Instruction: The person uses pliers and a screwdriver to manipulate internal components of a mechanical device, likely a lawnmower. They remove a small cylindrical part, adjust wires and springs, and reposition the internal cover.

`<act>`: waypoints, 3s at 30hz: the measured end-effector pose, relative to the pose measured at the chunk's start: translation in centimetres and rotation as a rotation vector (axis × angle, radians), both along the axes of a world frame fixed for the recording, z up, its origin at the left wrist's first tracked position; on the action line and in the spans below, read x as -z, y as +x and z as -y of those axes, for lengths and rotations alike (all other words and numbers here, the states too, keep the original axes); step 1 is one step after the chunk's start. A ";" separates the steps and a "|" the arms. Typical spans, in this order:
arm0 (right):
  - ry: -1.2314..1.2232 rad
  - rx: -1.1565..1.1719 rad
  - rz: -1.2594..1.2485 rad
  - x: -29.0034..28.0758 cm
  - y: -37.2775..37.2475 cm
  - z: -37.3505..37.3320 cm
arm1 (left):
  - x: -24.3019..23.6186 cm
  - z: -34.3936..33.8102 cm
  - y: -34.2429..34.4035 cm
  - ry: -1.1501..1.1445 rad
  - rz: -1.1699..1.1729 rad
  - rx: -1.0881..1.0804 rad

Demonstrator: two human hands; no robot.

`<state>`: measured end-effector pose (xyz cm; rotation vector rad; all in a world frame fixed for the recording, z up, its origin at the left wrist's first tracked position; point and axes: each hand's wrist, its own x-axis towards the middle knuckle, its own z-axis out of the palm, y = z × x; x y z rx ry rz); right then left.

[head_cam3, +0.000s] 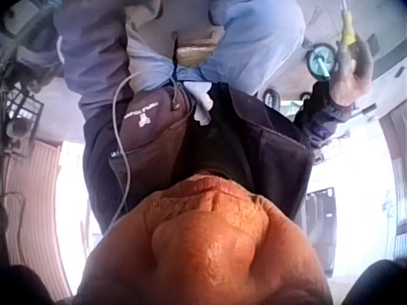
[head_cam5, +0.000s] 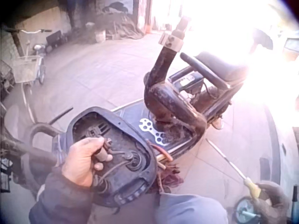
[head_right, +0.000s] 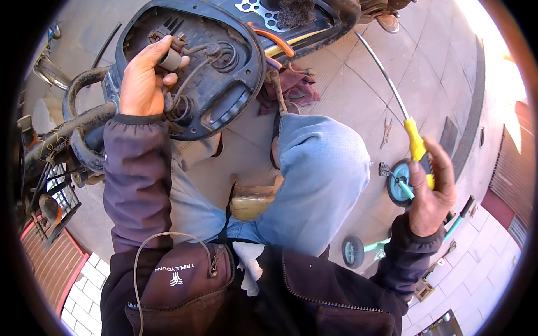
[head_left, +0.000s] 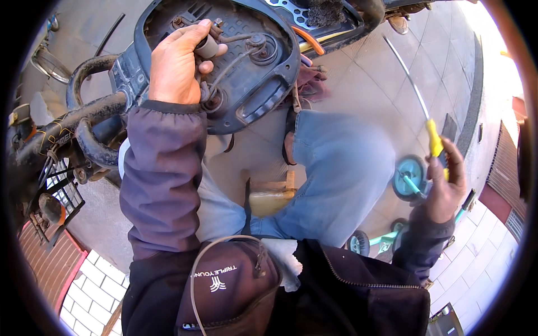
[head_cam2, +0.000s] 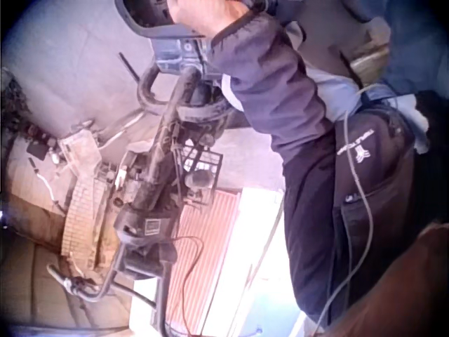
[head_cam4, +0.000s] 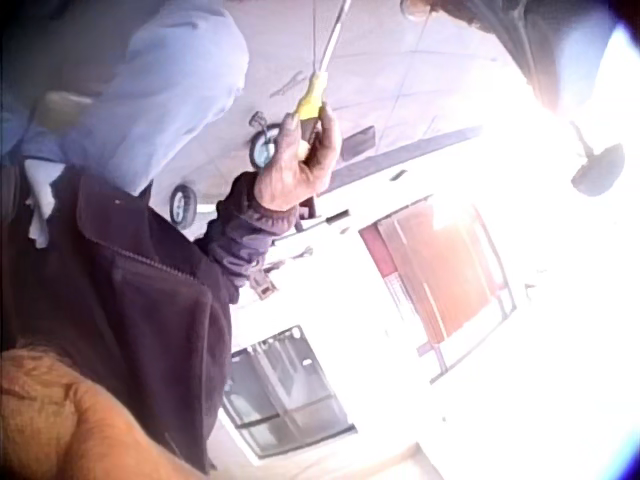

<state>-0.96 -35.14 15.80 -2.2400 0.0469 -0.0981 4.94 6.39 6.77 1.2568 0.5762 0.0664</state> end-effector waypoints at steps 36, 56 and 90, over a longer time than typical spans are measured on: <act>-0.286 -0.834 0.304 -8.2 7.0 -12.9 | 0.1 1.8 -0.1 0.018 0.035 -0.117; -0.552 -0.960 0.353 -10.0 7.7 -17.8 | 0.0 2.7 -0.4 0.067 0.044 -0.121; 0.360 -0.413 0.535 -1.5 6.6 -17.6 | -0.2 2.7 -0.1 0.084 0.021 -0.103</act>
